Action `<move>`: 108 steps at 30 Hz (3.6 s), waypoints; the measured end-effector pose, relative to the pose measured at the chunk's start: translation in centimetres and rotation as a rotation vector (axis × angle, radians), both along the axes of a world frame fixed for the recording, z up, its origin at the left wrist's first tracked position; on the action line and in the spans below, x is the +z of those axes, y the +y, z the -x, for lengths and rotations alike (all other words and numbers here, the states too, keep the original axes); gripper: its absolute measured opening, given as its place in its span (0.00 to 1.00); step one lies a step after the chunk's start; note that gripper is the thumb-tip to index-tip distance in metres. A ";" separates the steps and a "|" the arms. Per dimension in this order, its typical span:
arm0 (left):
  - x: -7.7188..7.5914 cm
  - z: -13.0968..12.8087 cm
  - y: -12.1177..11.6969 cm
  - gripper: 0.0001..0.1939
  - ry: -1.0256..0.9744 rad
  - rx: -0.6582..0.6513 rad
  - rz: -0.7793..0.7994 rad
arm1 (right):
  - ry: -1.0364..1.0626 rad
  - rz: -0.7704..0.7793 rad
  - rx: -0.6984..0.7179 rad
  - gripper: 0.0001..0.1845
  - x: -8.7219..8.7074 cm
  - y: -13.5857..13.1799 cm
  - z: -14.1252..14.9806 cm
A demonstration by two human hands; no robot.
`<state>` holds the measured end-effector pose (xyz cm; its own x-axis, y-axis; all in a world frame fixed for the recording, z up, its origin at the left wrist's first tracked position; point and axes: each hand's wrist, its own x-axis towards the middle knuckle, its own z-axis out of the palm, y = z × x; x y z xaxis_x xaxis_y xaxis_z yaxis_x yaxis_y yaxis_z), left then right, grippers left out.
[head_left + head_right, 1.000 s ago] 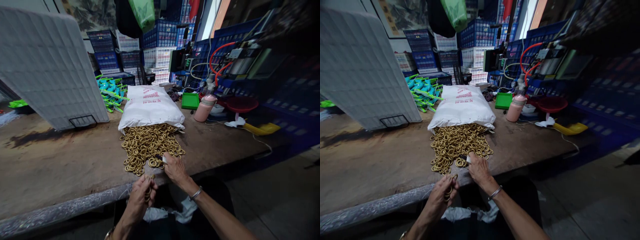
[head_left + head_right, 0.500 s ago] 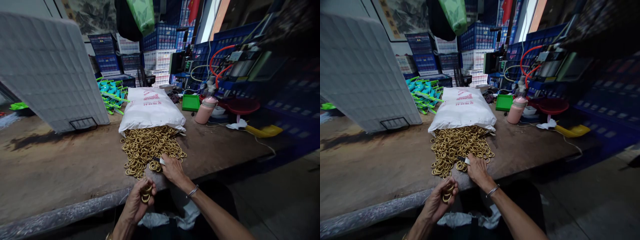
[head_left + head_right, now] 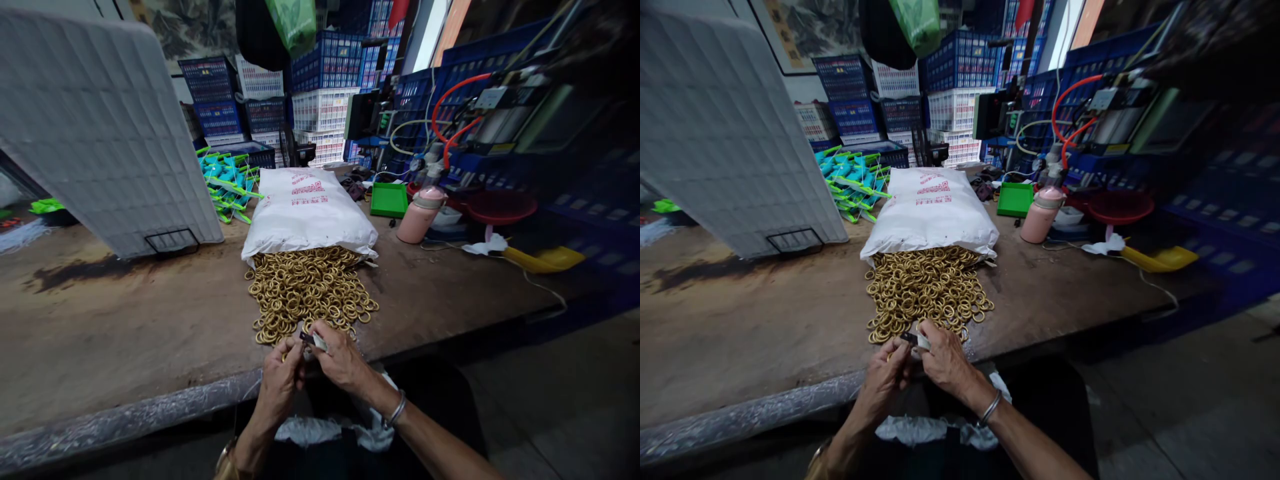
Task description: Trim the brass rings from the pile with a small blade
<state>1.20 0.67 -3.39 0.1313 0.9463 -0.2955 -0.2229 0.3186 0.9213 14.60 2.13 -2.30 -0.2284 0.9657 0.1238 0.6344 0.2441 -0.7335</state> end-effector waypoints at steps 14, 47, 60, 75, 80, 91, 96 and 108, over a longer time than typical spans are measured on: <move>-0.3 0.1 -0.2 0.17 0.077 -0.051 0.044 | 0.209 0.163 -0.103 0.15 -0.6 0.6 0.9; 0.4 -0.1 -0.7 0.21 0.008 0.000 -0.018 | -0.296 0.025 0.115 0.16 -0.6 -0.9 0.0; 2.8 1.2 -3.7 0.16 -0.240 -0.091 0.068 | -0.529 0.044 -0.153 0.13 0.3 0.4 -1.9; 1.2 1.8 -1.7 0.13 -0.490 -0.071 0.230 | -0.648 0.058 -0.378 0.08 -0.7 3.5 -2.8; 0.7 1.8 -1.2 0.07 -0.563 -0.051 0.277 | -0.579 0.048 -0.385 0.08 -0.9 4.0 -3.3; 0.4 0.2 -0.1 0.17 -0.092 0.020 0.058 | -0.138 -0.041 -0.102 0.06 0.1 0.7 -1.3; 0.6 0.0 -0.1 0.16 0.033 -0.069 -0.026 | 0.006 0.016 -0.020 0.04 0.3 -0.1 -0.2; 0.1 0.1 -0.1 0.12 0.105 0.036 -0.106 | 0.476 0.385 -0.023 0.17 -1.0 0.2 0.4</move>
